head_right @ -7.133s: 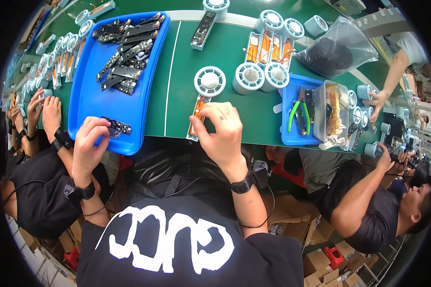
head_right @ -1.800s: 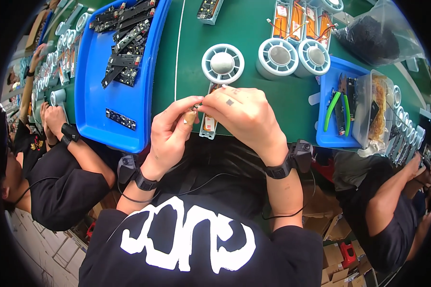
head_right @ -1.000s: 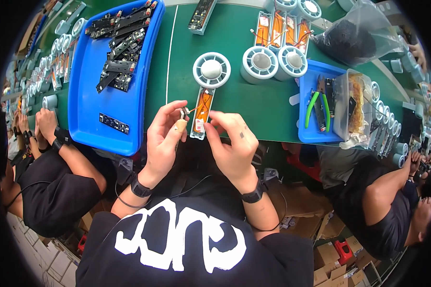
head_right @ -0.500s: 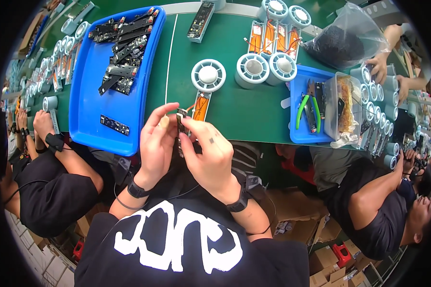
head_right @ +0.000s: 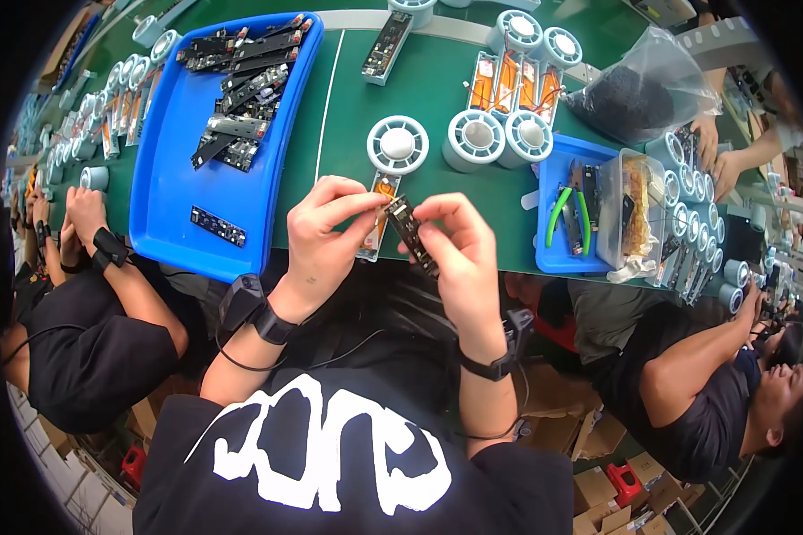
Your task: The person picks up a circuit board and a fan housing, connects the wires from the housing to the board, and presses the board into the housing. After fitting the board, the person sets the assembled unit onto the table and reaches for another circuit board.
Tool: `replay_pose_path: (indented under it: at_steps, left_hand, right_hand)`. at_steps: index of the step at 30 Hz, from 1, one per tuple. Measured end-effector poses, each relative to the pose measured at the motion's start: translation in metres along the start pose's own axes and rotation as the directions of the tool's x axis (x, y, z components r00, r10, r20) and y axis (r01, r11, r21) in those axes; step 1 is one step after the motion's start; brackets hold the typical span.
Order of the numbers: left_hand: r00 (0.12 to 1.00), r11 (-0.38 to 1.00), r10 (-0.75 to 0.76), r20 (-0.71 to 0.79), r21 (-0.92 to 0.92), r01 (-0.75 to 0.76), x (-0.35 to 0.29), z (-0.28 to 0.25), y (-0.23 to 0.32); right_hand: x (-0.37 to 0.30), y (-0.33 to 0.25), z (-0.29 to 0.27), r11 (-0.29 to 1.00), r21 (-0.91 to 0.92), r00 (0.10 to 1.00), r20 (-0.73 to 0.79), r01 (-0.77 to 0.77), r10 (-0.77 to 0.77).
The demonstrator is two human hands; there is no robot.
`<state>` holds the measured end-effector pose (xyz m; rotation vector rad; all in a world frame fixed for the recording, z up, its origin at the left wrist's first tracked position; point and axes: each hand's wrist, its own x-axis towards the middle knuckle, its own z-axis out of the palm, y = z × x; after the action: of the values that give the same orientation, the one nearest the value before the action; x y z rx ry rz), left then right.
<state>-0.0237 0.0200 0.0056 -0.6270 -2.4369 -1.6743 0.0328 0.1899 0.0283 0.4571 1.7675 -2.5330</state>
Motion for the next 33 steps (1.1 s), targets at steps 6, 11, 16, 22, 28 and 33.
replay_pose_path:
  at_steps: [6, 11, 16, 22, 28, 33]
  left_hand:
    - [0.996, 0.992, 0.036, 0.08, -0.122, -0.026, -0.001, 0.007, -0.001]
    - [0.986, 0.978, 0.161, 0.051, -0.141, -0.153, 0.005, 0.008, -0.006]
    - [0.997, 0.979, -0.03, 0.069, -0.201, 0.043, 0.006, 0.006, 0.005]
    - [0.976, 0.966, -0.153, 0.153, -0.184, 0.18, 0.003, 0.003, 0.001]
    - [0.995, 0.99, -0.043, 0.092, -0.131, 0.055, 0.005, 0.006, 0.003]
    - [0.993, 0.993, -0.038, 0.109, -0.11, 0.05, 0.006, 0.006, -0.001]
  right_hand:
    - [-0.012, 0.039, 0.003, 0.955, 0.296, 0.998, -0.063, 0.03, -0.012]
    - [-0.014, 0.034, 0.007, 0.967, 0.244, 0.988, -0.149, 0.07, -0.034]
    - [-0.008, 0.039, -0.001, 0.991, 0.083, 0.991, -0.095, 0.104, -0.096]
    - [-0.009, 0.037, 0.002, 0.991, 0.062, 0.989, -0.102, 0.115, -0.108]
    - [-0.009, 0.038, 0.002, 0.986, -0.024, 0.981, -0.108, 0.162, -0.164]
    - [-0.01, 0.037, 0.002, 0.985, -0.049, 0.979, -0.108, 0.166, -0.17]
